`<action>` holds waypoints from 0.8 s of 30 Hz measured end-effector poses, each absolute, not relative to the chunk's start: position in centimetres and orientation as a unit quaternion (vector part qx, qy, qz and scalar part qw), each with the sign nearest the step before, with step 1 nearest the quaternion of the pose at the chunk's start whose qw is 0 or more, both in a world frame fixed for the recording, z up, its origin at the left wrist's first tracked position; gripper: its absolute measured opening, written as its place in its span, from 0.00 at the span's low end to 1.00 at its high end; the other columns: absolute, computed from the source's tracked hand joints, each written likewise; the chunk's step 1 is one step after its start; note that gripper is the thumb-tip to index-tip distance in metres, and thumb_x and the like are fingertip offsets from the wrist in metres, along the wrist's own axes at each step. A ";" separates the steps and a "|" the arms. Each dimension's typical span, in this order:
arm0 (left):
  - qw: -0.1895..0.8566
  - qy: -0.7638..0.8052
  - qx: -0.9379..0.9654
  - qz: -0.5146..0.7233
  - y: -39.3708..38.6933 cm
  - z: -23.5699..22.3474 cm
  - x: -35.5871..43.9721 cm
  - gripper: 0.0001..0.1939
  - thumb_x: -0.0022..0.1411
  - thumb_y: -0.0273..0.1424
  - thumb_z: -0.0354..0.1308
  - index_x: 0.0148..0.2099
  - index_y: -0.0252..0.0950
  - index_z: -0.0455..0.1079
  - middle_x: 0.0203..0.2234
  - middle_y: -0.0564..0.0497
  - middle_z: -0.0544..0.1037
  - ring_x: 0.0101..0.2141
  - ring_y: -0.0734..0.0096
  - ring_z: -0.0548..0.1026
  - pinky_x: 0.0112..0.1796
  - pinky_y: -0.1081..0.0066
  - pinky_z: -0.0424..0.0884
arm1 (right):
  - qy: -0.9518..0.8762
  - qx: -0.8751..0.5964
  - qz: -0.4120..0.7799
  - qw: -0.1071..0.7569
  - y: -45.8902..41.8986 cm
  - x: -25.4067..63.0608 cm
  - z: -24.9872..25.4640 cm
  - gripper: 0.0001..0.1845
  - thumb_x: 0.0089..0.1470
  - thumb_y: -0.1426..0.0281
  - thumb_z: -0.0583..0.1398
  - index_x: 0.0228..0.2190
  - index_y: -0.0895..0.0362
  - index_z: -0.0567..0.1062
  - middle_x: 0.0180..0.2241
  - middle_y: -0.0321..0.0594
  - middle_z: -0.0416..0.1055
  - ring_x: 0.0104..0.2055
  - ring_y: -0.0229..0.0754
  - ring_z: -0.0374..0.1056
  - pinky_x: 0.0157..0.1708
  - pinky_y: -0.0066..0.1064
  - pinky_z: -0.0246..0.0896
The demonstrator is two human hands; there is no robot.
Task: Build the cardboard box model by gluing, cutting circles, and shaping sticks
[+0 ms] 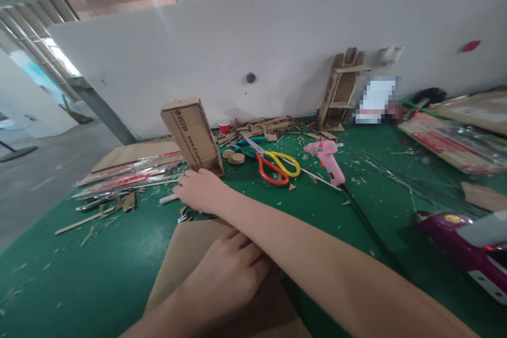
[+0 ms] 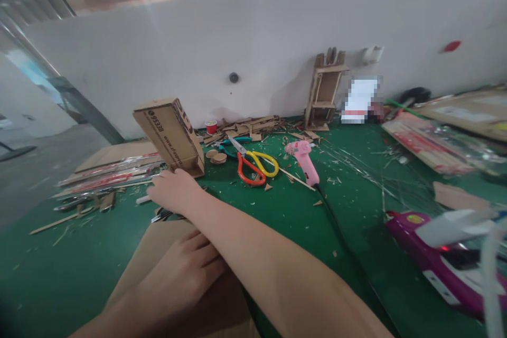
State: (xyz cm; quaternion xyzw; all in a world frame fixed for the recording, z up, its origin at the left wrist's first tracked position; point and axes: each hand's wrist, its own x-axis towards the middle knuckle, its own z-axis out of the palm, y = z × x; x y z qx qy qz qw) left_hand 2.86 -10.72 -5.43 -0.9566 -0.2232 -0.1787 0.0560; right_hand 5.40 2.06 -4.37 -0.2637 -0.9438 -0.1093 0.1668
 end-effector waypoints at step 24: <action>0.072 -0.235 -0.957 -0.153 -11.1 -5.2 2.5 0.14 0.66 0.31 0.50 0.52 0.36 0.67 0.43 0.50 0.77 0.41 0.65 0.73 0.44 0.63 0.65 | -0.951 -0.273 -0.088 0.120 0.4 9.4 -1.2 0.11 0.57 0.72 0.53 0.40 0.62 0.71 0.44 0.50 0.71 0.49 0.51 0.65 0.41 0.40 0.63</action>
